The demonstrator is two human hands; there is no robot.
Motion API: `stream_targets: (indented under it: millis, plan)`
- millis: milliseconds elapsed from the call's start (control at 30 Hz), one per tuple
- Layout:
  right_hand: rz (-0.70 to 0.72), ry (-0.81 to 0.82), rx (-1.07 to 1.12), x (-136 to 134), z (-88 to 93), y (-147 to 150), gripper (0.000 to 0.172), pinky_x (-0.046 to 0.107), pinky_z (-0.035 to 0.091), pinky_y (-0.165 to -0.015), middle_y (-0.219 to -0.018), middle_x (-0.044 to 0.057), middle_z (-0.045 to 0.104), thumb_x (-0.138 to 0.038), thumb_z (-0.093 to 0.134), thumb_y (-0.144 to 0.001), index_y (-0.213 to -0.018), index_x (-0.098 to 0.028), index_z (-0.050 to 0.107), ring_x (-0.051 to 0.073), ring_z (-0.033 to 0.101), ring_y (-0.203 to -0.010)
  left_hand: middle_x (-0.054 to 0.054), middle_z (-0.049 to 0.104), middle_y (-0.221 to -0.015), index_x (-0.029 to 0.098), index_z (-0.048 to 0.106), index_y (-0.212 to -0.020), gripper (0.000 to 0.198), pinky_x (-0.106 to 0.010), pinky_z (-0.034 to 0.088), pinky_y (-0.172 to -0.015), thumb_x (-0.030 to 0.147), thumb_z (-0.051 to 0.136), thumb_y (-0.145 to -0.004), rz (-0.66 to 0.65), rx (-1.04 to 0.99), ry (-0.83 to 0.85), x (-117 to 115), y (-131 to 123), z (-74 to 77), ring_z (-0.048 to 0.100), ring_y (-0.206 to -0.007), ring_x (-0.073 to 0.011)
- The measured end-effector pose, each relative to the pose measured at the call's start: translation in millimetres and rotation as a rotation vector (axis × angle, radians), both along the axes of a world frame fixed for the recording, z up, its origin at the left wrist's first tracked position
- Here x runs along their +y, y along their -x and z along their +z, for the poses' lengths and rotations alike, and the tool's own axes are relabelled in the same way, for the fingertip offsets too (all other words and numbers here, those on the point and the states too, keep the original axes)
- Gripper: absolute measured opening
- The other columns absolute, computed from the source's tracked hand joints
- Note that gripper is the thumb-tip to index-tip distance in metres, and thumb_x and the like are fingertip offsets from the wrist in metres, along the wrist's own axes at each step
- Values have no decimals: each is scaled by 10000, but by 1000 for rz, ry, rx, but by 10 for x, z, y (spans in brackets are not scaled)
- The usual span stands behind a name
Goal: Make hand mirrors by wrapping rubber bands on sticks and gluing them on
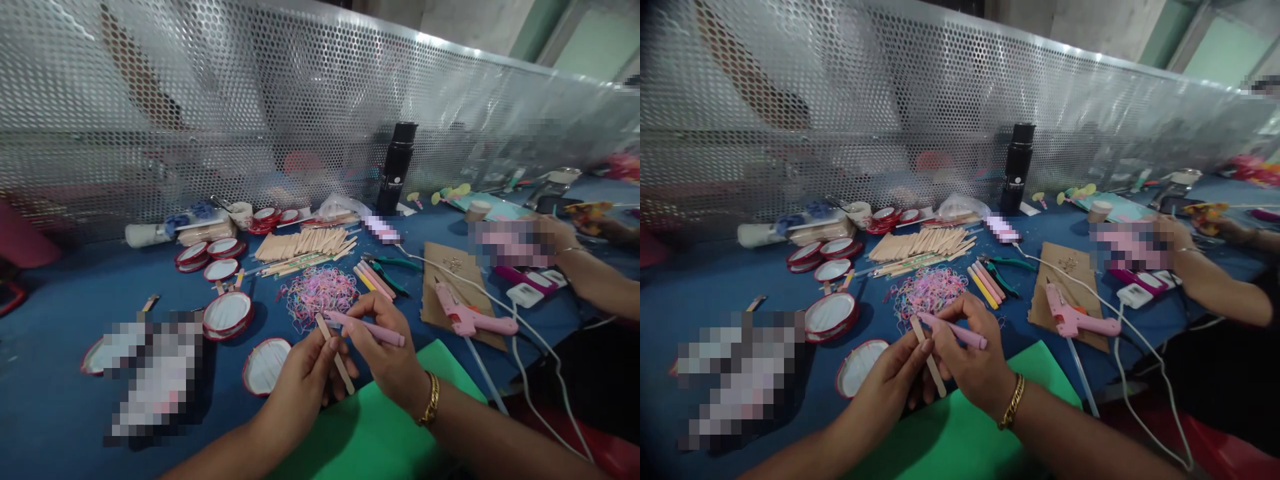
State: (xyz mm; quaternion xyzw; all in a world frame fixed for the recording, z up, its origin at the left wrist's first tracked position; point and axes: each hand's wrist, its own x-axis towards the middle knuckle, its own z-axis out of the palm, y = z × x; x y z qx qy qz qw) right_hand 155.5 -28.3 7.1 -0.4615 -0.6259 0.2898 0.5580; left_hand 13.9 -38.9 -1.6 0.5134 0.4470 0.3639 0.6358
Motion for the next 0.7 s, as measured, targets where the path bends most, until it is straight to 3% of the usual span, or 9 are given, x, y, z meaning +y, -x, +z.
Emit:
stream_targets:
  millis: [233, 700]
  plan:
    - [3, -46, -56, 6, -25, 1, 133, 305, 439, -666, -693, 7, 554, -203, 532, -846, -715, -195, 555, 159, 551, -692, 34, 555, -500, 176, 584, -754, 385, -186, 253, -352, 547, 552, -853, 2, 7, -24, 1, 1, 2, 397, -364, -72]
    - [20, -65, -77, -2, -5, 34, 155, 316, 426, -668, -662, 8, 530, -217, 532, -841, -687, -195, 540, 176, 543, -716, 30, 536, -494, 171, 564, -756, 446, -181, 283, -378, 599, 498, -864, 18, 61, -64, 1, -5, -24, 407, -396, -76]
